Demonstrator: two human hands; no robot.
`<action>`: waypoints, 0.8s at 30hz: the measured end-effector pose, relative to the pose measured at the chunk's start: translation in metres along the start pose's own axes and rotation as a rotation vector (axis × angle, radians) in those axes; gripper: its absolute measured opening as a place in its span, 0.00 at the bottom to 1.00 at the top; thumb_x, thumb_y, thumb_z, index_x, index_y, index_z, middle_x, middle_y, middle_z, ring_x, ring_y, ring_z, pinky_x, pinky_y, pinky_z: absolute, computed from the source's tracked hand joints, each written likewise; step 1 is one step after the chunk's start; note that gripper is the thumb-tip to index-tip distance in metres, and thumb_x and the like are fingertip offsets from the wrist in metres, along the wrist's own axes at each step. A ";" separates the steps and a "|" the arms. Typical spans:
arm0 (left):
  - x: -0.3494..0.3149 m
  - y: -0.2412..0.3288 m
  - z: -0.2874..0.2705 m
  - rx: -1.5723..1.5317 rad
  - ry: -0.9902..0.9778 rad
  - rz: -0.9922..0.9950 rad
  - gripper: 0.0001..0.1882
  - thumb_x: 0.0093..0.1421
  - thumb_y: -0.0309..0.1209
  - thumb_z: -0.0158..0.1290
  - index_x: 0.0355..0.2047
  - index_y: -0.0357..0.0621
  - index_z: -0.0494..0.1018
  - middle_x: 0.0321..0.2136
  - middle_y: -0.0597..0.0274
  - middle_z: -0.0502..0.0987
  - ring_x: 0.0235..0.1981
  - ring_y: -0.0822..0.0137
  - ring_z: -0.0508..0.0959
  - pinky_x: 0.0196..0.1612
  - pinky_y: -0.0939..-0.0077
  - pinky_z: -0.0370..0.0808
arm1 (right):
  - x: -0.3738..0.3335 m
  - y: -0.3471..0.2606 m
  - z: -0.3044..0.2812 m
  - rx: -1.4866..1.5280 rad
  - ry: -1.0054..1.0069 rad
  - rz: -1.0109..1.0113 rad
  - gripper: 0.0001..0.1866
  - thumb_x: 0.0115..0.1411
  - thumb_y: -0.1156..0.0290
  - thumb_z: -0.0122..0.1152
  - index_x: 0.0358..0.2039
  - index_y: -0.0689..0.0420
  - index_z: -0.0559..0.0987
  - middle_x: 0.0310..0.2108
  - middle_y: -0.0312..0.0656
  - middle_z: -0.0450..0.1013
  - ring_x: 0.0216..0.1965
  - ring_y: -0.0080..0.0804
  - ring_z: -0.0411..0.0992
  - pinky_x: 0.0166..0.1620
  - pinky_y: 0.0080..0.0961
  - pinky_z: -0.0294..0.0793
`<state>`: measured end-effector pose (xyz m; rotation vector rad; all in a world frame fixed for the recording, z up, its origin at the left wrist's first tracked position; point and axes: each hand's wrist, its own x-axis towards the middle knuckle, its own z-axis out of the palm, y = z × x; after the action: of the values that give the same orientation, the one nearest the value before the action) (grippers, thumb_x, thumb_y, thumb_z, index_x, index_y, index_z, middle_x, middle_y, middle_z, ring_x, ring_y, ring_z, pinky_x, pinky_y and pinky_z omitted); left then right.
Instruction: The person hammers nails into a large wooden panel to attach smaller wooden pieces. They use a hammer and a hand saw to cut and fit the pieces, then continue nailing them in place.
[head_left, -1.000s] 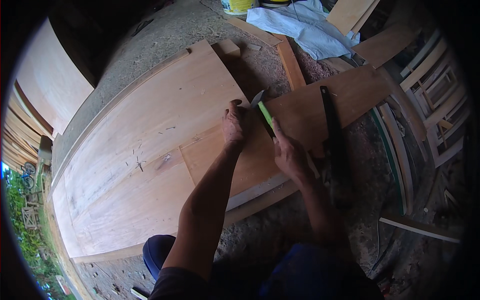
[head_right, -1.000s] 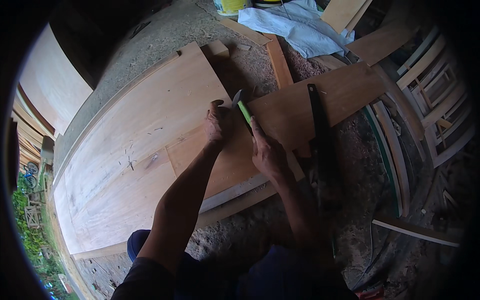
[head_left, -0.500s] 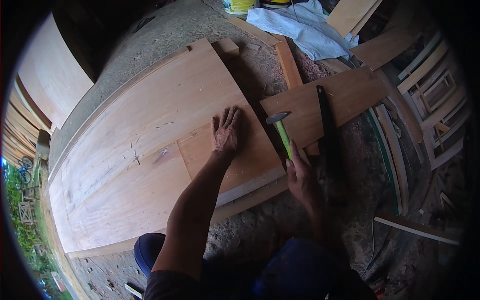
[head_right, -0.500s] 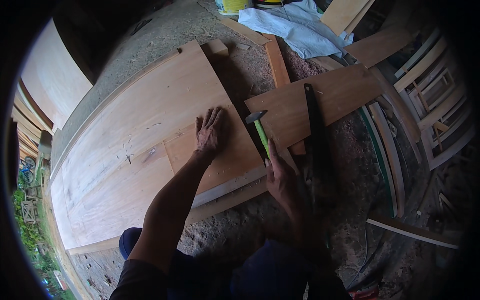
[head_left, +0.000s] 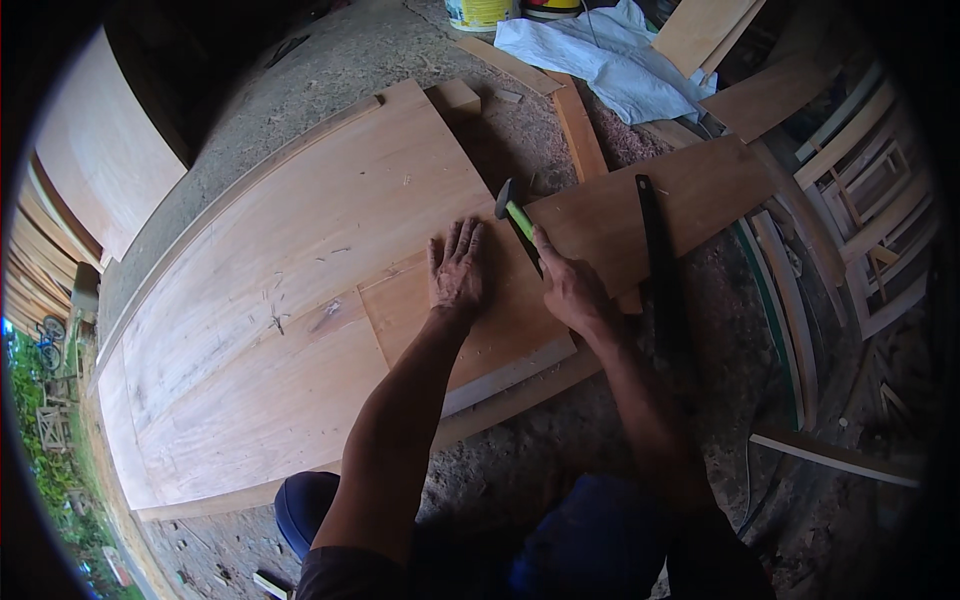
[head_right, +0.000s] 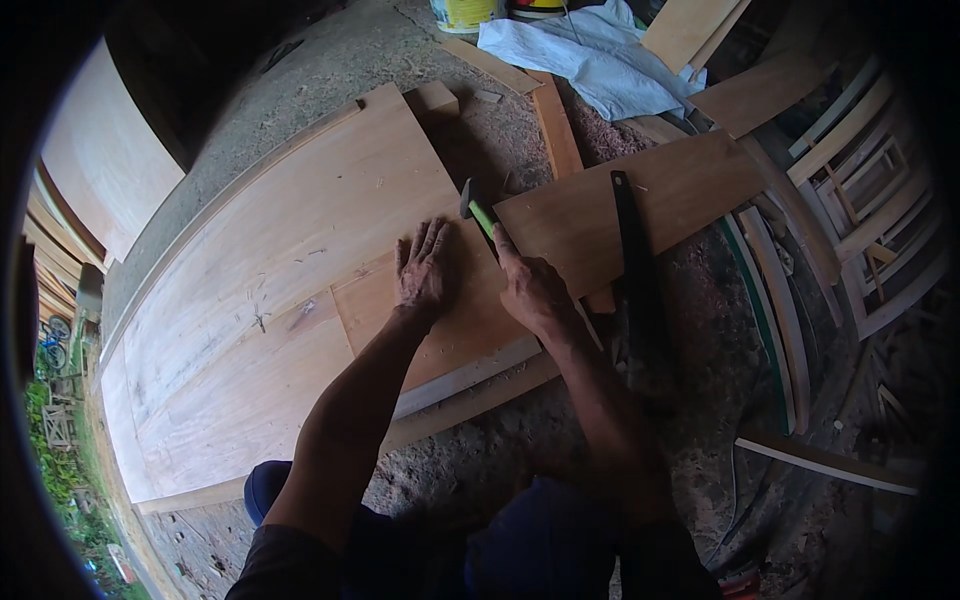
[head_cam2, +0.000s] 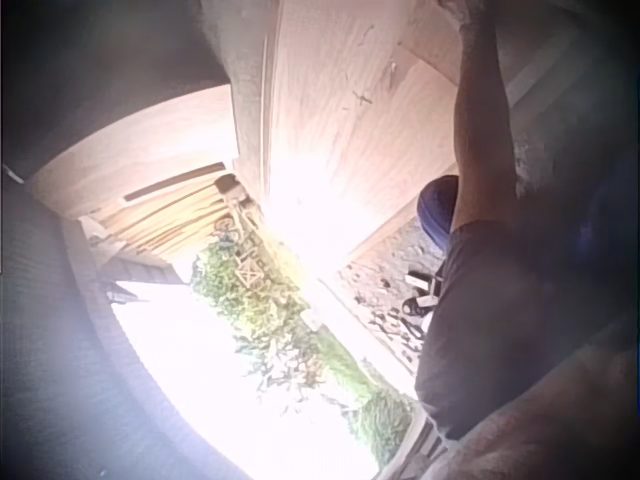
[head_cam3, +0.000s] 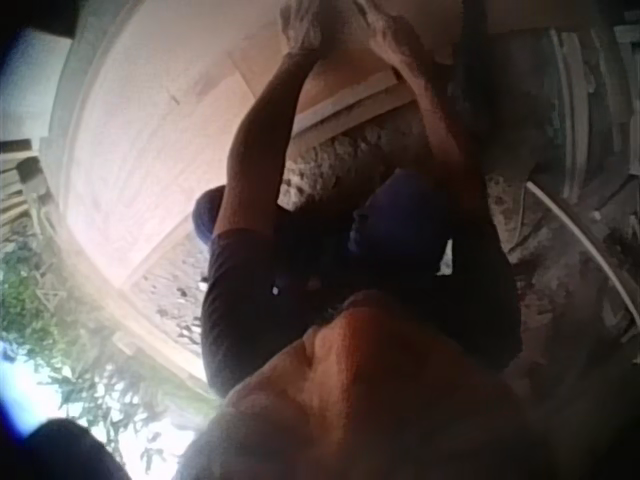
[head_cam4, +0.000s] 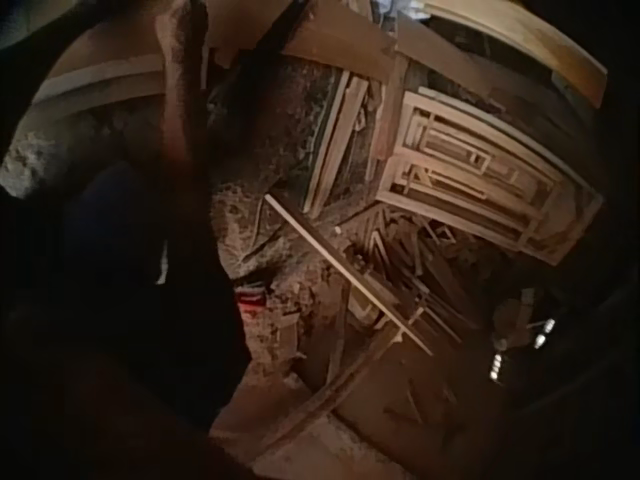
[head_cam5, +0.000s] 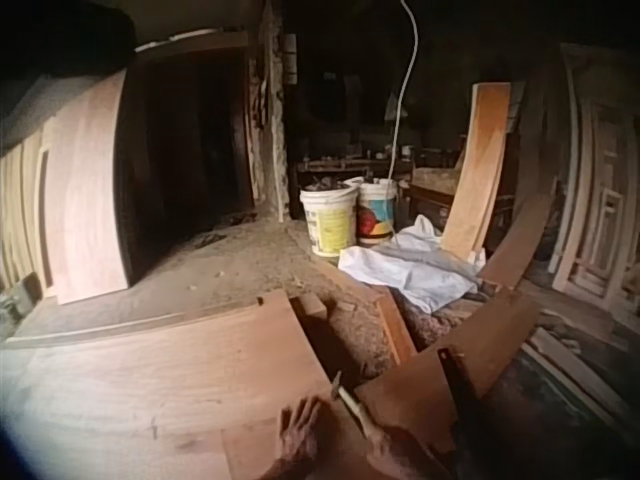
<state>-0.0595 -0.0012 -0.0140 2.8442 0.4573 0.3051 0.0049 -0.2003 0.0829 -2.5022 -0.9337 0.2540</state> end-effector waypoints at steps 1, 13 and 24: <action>-0.002 0.001 -0.001 0.004 0.008 0.009 0.38 0.62 0.34 0.48 0.73 0.51 0.54 0.75 0.64 0.53 0.77 0.62 0.47 0.76 0.45 0.38 | 0.000 0.002 -0.004 0.043 0.020 -0.022 0.36 0.67 0.76 0.54 0.74 0.48 0.56 0.37 0.60 0.77 0.40 0.56 0.79 0.43 0.50 0.78; -0.002 -0.007 -0.006 0.006 0.009 0.021 0.36 0.64 0.35 0.46 0.73 0.47 0.54 0.75 0.59 0.53 0.77 0.59 0.47 0.76 0.48 0.39 | -0.004 -0.030 -0.005 0.260 0.334 -0.220 0.35 0.65 0.77 0.54 0.72 0.48 0.59 0.40 0.64 0.77 0.40 0.62 0.78 0.42 0.52 0.77; -0.003 0.007 -0.006 -0.051 0.011 0.020 0.35 0.64 0.34 0.43 0.72 0.44 0.56 0.74 0.57 0.53 0.77 0.59 0.48 0.76 0.51 0.40 | -0.011 -0.025 -0.004 0.107 0.269 -0.104 0.37 0.63 0.79 0.51 0.73 0.48 0.58 0.37 0.62 0.78 0.39 0.60 0.79 0.42 0.52 0.78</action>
<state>-0.0618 -0.0072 -0.0070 2.8000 0.4168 0.3311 -0.0163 -0.1928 0.0984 -2.3092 -0.9096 -0.0638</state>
